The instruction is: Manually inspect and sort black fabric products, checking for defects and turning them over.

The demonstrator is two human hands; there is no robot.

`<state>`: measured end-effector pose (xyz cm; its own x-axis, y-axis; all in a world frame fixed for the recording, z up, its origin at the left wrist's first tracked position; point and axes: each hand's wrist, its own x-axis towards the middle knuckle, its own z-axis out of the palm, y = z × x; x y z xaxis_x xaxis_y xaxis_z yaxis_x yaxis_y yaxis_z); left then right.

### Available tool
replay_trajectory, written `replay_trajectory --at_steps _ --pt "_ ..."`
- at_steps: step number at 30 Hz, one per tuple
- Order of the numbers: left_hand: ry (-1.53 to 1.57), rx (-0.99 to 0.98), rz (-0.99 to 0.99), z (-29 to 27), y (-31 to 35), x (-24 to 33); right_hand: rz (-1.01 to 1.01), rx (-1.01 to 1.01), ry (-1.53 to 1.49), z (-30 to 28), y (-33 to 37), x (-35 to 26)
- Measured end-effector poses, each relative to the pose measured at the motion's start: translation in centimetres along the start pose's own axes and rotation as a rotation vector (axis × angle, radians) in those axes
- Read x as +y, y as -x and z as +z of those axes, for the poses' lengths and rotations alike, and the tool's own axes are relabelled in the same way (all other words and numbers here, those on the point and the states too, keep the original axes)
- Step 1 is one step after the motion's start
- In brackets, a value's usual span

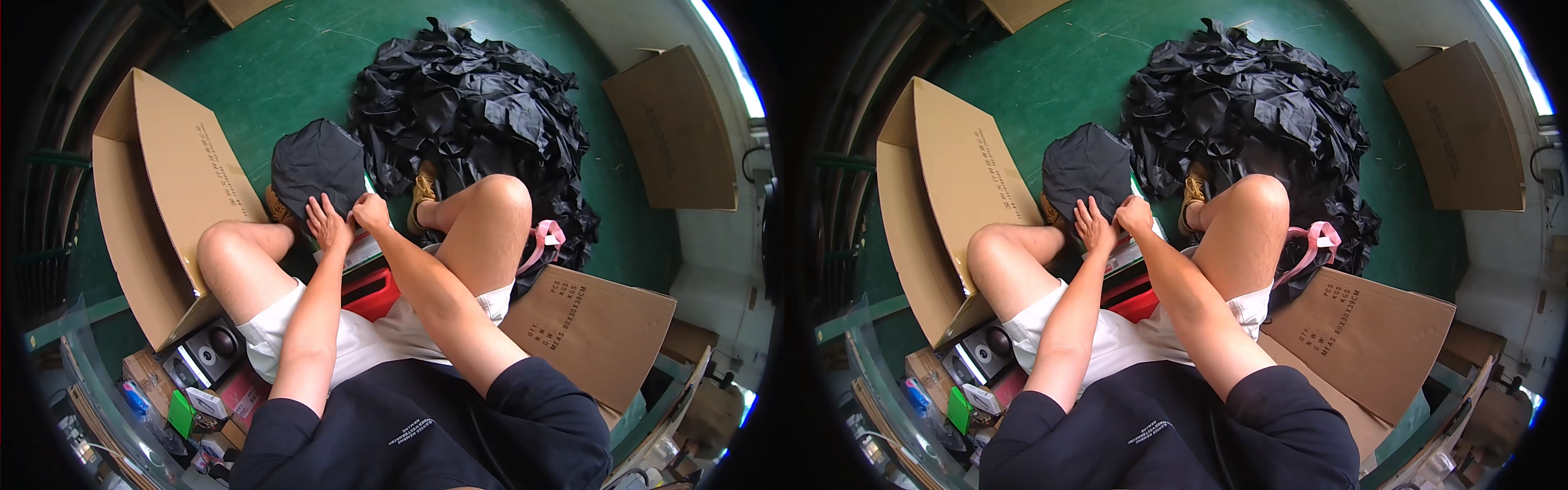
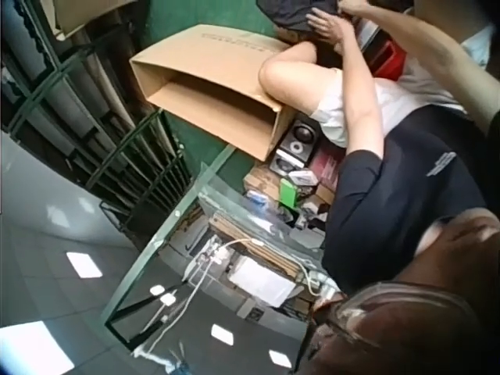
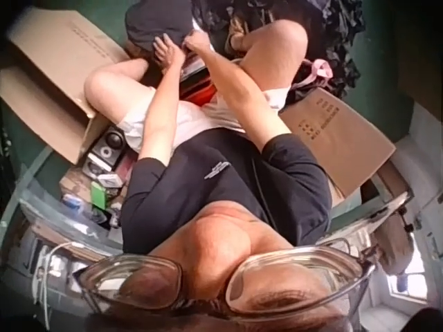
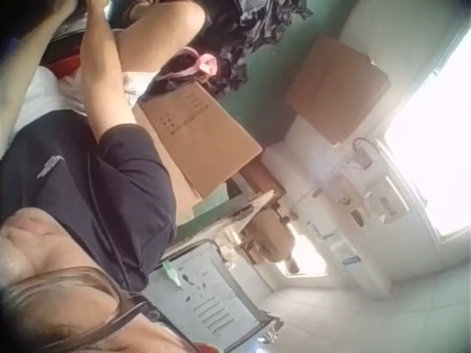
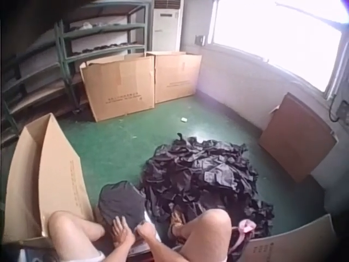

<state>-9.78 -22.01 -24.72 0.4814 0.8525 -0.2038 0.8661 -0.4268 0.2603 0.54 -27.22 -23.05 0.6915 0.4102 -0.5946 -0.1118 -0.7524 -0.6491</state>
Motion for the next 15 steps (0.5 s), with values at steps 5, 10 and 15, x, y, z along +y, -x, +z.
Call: replay_trajectory --at_steps 5,10,15 --pt "-0.106 -0.383 -0.068 -0.1 0.3 1.9 0.116 0.351 -0.019 -5.0 -5.0 2.5" --pt "-0.135 -0.6 -0.127 -1.4 -1.1 2.5 0.205 0.554 -0.065 -10.2 -10.6 5.1" --pt "-0.156 -0.623 -0.151 -1.6 -1.0 1.8 0.054 0.674 0.065 -11.2 -14.2 5.4"
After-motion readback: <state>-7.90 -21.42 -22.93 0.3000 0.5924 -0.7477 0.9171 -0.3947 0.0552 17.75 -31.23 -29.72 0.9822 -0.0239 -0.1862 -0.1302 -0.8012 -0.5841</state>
